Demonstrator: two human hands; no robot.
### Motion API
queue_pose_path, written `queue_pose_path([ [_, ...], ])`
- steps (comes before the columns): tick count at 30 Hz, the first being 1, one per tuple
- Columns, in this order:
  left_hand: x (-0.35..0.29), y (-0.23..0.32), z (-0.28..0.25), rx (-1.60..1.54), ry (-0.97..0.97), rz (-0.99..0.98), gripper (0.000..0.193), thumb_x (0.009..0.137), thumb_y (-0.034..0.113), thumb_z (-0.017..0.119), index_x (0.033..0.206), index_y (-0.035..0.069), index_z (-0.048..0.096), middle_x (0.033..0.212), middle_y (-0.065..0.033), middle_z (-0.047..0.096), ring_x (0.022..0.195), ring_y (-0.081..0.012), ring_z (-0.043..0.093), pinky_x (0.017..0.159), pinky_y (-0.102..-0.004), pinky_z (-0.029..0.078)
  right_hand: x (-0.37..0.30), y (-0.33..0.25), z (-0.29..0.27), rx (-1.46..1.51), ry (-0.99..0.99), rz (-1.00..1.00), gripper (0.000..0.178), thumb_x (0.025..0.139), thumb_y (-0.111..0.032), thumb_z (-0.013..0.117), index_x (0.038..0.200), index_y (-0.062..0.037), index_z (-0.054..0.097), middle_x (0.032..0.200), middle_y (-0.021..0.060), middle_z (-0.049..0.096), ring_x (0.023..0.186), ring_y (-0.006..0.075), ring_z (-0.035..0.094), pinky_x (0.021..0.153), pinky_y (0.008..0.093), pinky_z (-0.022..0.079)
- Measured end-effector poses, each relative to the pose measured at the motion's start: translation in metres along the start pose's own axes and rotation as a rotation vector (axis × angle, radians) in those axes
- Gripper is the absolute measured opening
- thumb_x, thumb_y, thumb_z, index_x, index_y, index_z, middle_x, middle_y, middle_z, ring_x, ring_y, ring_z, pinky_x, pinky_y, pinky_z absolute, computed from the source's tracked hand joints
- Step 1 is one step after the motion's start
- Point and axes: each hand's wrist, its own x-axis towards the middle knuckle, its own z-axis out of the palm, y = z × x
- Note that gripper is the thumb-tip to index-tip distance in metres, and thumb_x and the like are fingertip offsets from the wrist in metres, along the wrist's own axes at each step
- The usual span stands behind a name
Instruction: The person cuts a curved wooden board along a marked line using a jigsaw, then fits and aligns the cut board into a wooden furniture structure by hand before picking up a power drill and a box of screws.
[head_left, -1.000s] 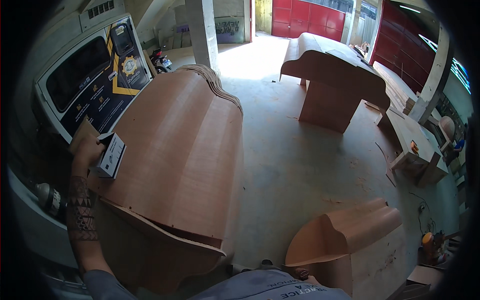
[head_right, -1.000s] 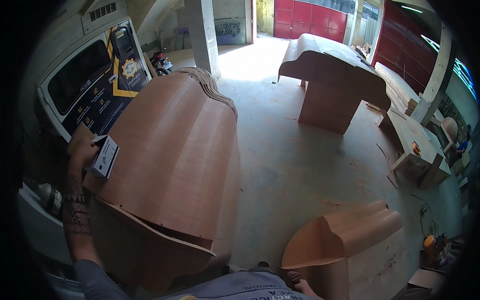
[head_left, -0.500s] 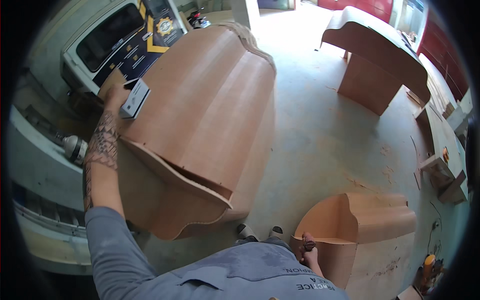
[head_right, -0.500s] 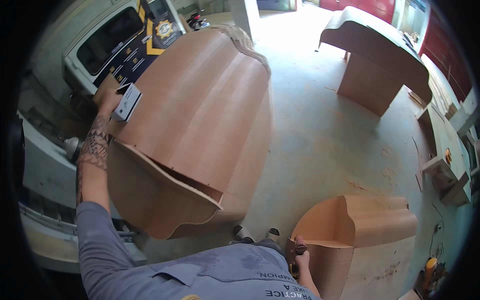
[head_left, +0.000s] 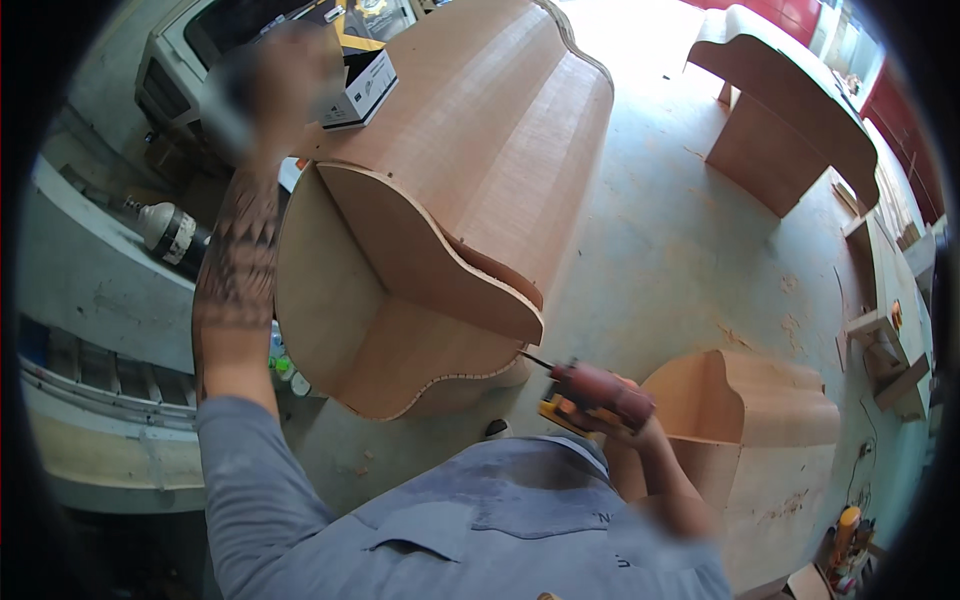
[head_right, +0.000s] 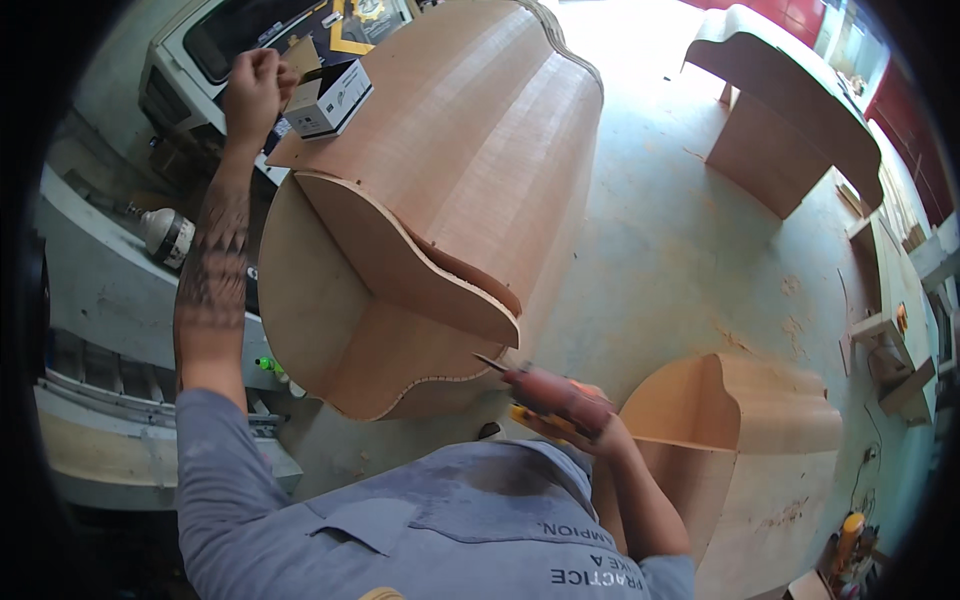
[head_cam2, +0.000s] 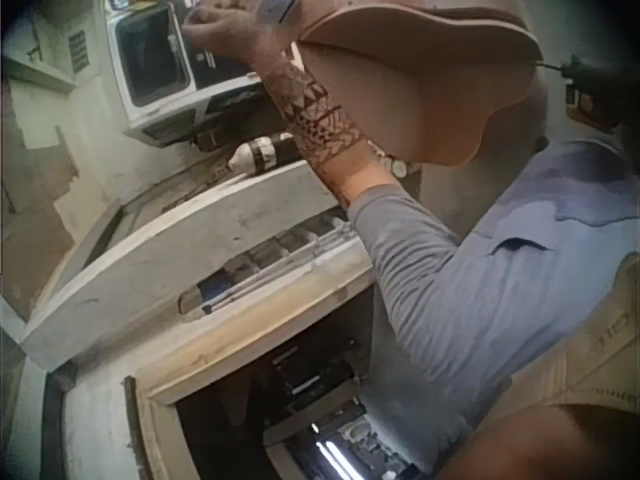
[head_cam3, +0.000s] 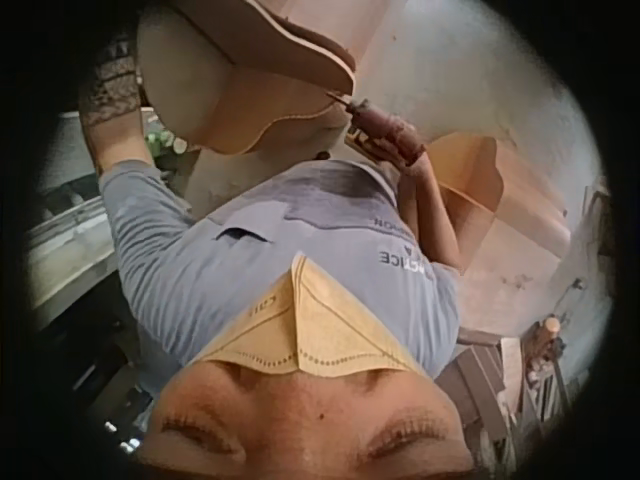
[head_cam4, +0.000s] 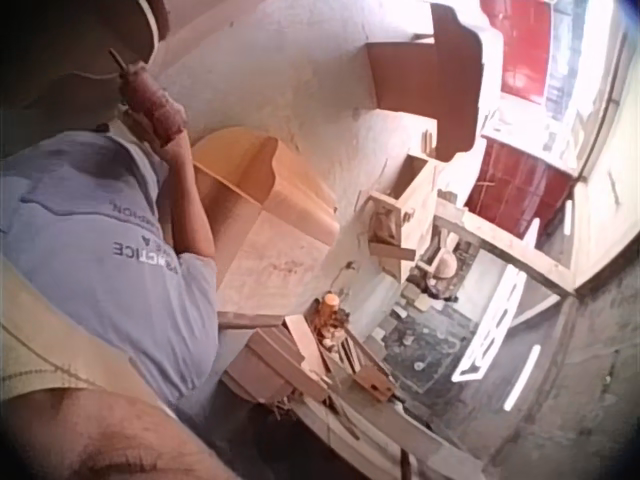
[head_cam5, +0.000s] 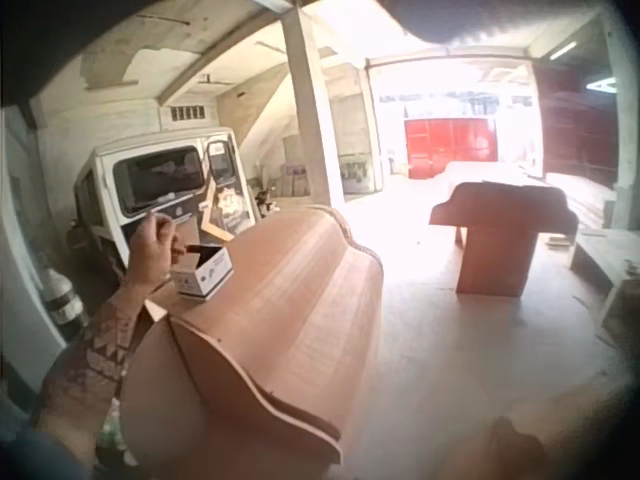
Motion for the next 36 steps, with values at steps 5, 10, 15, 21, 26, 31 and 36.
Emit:
queue_pose_path([
  [5,-0.132,0.057,-0.057,-0.307,-0.238,-0.040,0.017,0.114,0.017,0.057,0.123,0.003,0.061,0.088,0.0021,0.056,0.071,-0.0032,0.047,0.061,-0.0217,0.040,0.119,0.045,0.113,0.061,-0.043,-0.431,0.063,0.105,-0.024,0.072,0.161,-0.0078,0.049,0.169,0.0065,0.047,0.152,0.0216,0.048,0.123,0.0363,0.041],
  [10,-0.281,0.048,-0.116,-0.394,-0.249,-0.272,0.014,0.114,0.014,0.055,0.122,0.003,0.059,0.096,-0.0052,0.060,0.075,-0.0099,0.055,0.065,-0.0255,0.049,0.187,0.062,0.202,0.696,-0.098,0.017,0.055,0.108,-0.020,0.067,0.158,-0.0011,0.052,0.159,0.0052,0.057,0.144,0.0169,0.054,0.121,0.0303,0.040],
  [15,-0.379,0.038,-0.130,-0.641,-0.334,-0.663,0.028,0.110,0.009,0.061,0.138,0.002,0.063,0.112,-0.0117,0.071,0.091,-0.0167,0.069,0.081,-0.0284,0.061,0.214,0.121,0.228,0.450,-0.011,-0.036,0.046,0.102,-0.010,0.068,0.147,-0.0020,0.060,0.141,0.0066,0.068,0.131,0.0152,0.063,0.108,0.0313,0.052],
  [21,-0.334,0.051,-0.116,-0.625,-0.264,-0.652,0.020,0.109,0.005,0.062,0.128,0.001,0.069,0.108,-0.0133,0.075,0.089,-0.0191,0.072,0.080,-0.0305,0.064,0.233,0.182,0.225,0.057,-0.138,-0.082,0.061,0.087,-0.029,0.079,0.139,-0.0032,0.059,0.120,0.0172,0.072,0.110,0.0284,0.071,0.090,0.0425,0.056],
  [26,-0.267,0.042,-0.034,-0.760,-0.369,-0.506,0.019,0.111,0.009,0.061,0.128,0.003,0.068,0.111,-0.0115,0.075,0.087,-0.0180,0.072,0.080,-0.0309,0.064,0.198,0.172,0.155,0.057,-0.244,-0.154,0.059,0.082,-0.025,0.081,0.132,-0.0012,0.059,0.114,0.0270,0.069,0.110,0.0451,0.068,0.094,0.0512,0.054],
  [31,-0.244,0.067,0.122,-0.709,-0.527,-0.706,0.017,0.107,0.014,0.069,0.123,0.008,0.069,0.112,-0.0106,0.076,0.094,-0.0195,0.075,0.082,-0.0365,0.066,0.125,0.140,-0.066,0.408,-0.683,0.217,0.060,0.102,-0.046,0.075,0.146,-0.0055,0.066,0.144,0.0234,0.068,0.132,0.0338,0.064,0.114,0.0429,0.048],
  [36,-0.251,0.093,0.352,-0.525,-0.882,-0.681,0.014,0.108,0.007,0.065,0.122,0.004,0.068,0.113,-0.0126,0.074,0.098,-0.0231,0.074,0.090,-0.0359,0.063,0.045,0.220,-0.242,0.272,0.013,0.463,0.057,0.105,-0.045,0.065,0.139,0.0000,0.065,0.126,0.0162,0.074,0.114,0.0292,0.071,0.099,0.0429,0.055],
])
